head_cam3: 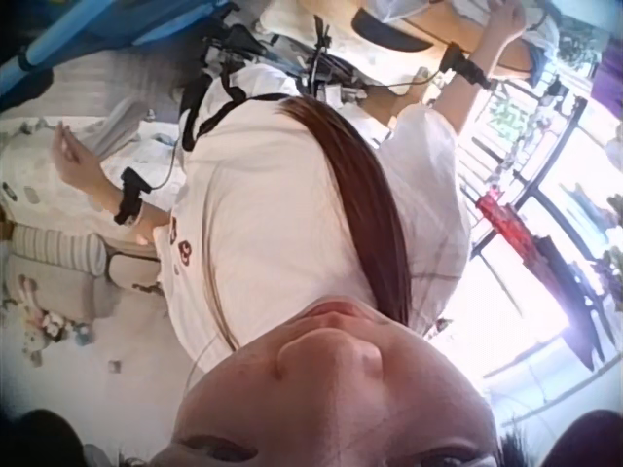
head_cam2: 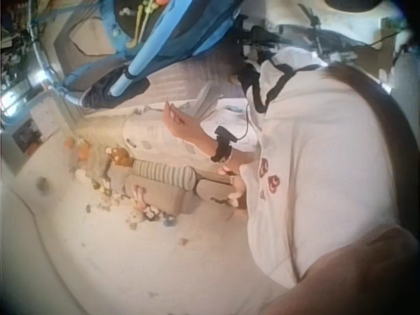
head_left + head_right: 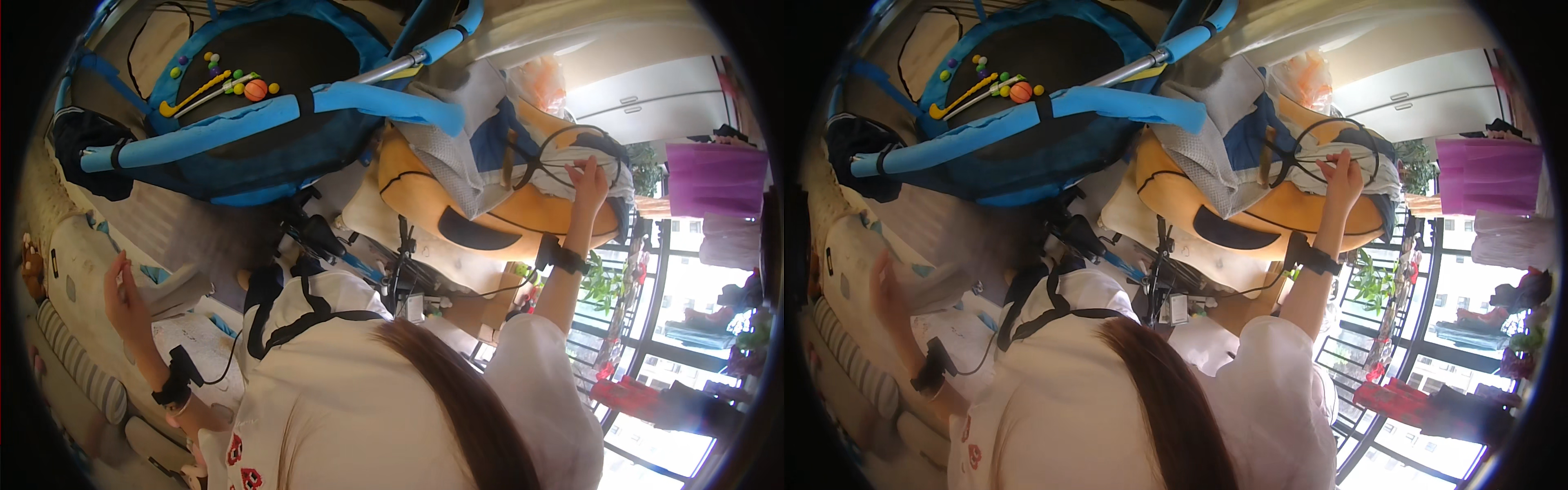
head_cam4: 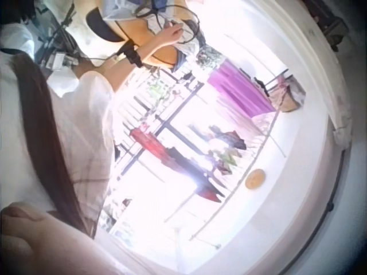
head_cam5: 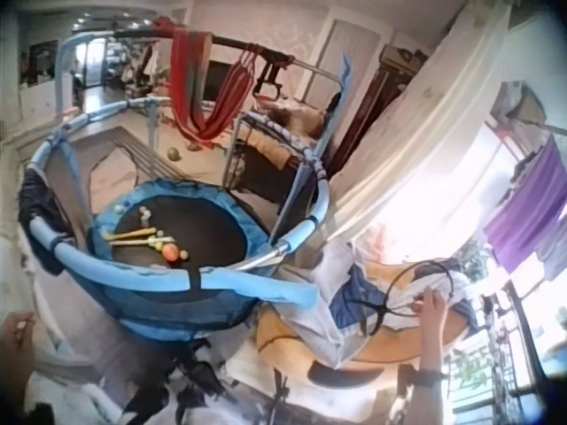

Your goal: The person wipes a white shelf unit with a grey cloth, moving cleaning bottles aside to reach the surface. They then wipe the side of the unit and a nearby curtain before adjusting their head-mounted camera strap.

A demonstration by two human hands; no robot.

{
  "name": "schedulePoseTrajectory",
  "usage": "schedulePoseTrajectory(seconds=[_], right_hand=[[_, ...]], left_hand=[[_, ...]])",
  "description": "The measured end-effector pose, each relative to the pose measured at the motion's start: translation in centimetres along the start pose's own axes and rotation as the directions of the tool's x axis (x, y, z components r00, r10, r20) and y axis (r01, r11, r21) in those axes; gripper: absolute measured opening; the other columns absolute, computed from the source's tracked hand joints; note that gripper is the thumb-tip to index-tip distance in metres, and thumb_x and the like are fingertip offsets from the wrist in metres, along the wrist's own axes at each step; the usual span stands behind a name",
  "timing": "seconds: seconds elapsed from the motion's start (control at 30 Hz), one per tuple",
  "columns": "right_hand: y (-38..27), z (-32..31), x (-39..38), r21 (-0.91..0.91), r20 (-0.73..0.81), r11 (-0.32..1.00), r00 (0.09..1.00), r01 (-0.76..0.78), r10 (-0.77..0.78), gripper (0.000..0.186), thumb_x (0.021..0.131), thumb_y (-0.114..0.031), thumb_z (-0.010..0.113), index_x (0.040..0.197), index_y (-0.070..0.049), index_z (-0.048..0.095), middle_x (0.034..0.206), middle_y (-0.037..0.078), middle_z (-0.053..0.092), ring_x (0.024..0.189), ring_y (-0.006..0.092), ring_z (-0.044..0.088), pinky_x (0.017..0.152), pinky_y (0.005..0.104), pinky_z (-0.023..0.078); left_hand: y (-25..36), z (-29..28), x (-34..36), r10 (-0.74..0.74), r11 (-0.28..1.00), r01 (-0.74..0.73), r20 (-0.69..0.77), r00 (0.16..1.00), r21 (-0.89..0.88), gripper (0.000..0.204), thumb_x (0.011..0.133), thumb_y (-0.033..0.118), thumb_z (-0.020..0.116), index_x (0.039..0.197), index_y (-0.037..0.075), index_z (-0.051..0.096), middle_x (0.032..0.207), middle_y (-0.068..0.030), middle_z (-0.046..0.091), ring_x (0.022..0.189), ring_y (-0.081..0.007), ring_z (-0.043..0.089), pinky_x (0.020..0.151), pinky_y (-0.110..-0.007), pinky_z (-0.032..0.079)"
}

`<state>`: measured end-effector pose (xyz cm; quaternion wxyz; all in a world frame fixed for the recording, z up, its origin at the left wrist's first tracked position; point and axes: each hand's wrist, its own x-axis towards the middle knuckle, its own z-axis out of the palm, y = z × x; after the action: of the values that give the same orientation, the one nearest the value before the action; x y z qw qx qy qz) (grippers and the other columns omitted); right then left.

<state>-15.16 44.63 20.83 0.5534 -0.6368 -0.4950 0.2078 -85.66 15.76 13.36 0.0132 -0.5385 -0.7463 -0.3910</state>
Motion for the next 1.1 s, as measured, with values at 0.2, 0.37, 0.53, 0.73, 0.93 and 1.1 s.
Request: schedulePoseTrajectory(seconds=[0.2, 0.37, 0.53, 0.73, 0.93, 1.1], right_hand=[[3.4, 3.6, 4.1, -0.19, 0.246, 0.982, 0.969, 0.015, 0.032, 0.038, 0.095, -0.032, 0.056, 0.088, 0.006, 0.058, 0.081, 0.012, 0.062, 0.065, 0.0222, 0.069, 0.054, 0.0241, 0.052], [6.9, 3.8, 3.9, -0.314, 0.26, 0.924, 0.916, -0.22, 0.307, 0.039, 0.089, -0.035, 0.059, 0.107, 0.0, 0.057, 0.096, 0.012, 0.062, 0.07, 0.0198, 0.068, 0.054, 0.0239, 0.048], [7.8, 4.4, 2.9, -0.287, 0.255, 0.898, 0.877, -0.334, 0.408, 0.045, 0.088, -0.031, 0.063, 0.121, -0.005, 0.049, 0.1, 0.007, 0.061, 0.077, 0.0159, 0.064, 0.062, 0.0267, 0.05], [11.5, 2.5, 0.7, -0.237, 0.261, 0.885, 0.852, -0.4, 0.455, 0.053, 0.088, -0.025, 0.063, 0.132, -0.007, 0.04, 0.104, 0.006, 0.06, 0.074, 0.0152, 0.061, 0.066, 0.0268, 0.051], [10.8, 2.6, -4.9, -0.293, 0.354, 0.84, 0.764, -0.458, 0.54, 0.052, 0.09, -0.025, 0.058, 0.135, -0.009, 0.038, 0.111, 0.007, 0.059, 0.084, 0.0158, 0.062, 0.075, 0.0274, 0.051], [8.7, 2.7, -7.8, -0.39, 0.341, 0.788, 0.721, -0.476, 0.603, 0.053, 0.09, -0.028, 0.057, 0.136, -0.012, 0.038, 0.115, 0.005, 0.058, 0.089, 0.018, 0.063, 0.079, 0.0299, 0.051]], left_hand=[[-2.9, -3.7, -2.1, -0.135, 0.991, 0.134, -0.046, 0.99, -0.021, 0.023, 0.096, 0.003, 0.052, 0.117, -0.001, 0.059, 0.111, -0.0084, 0.064, 0.1, -0.0132, 0.062, 0.076, -0.022, 0.049], [-1.4, -4.1, -3.2, -0.229, 0.969, 0.232, -0.046, 0.972, 0.08, 0.023, 0.096, 0.004, 0.05, 0.118, 0.0, 0.059, 0.11, -0.0078, 0.063, 0.096, -0.0133, 0.062, 0.072, -0.022, 0.048], [-3.0, -4.3, -5.0, -0.27, 0.963, 0.27, -0.044, 0.962, 0.001, 0.022, 0.095, 0.003, 0.052, 0.115, 0.002, 0.062, 0.105, -0.0074, 0.065, 0.09, -0.0114, 0.062, 0.068, -0.022, 0.047], [-4.3, -3.4, -5.6, -0.337, 0.941, 0.337, 0.015, 0.941, 0.024, 0.02, 0.093, 0.002, 0.053, 0.11, 0.004, 0.064, 0.094, -0.0076, 0.066, 0.079, -0.0112, 0.061, 0.065, -0.023, 0.048], [-5.2, -3.4, -5.5, -0.33, 0.943, 0.328, 0.054, 0.942, 0.046, 0.02, 0.094, 0.003, 0.053, 0.11, 0.005, 0.064, 0.091, -0.0079, 0.065, 0.074, -0.0115, 0.06, 0.064, -0.024, 0.048], [-5.2, -3.7, -4.4, -0.37, 0.929, 0.365, 0.082, 0.925, 0.066, 0.018, 0.095, 0.006, 0.052, 0.11, 0.005, 0.063, 0.089, -0.0084, 0.065, 0.072, -0.0111, 0.059, 0.063, -0.024, 0.048]])
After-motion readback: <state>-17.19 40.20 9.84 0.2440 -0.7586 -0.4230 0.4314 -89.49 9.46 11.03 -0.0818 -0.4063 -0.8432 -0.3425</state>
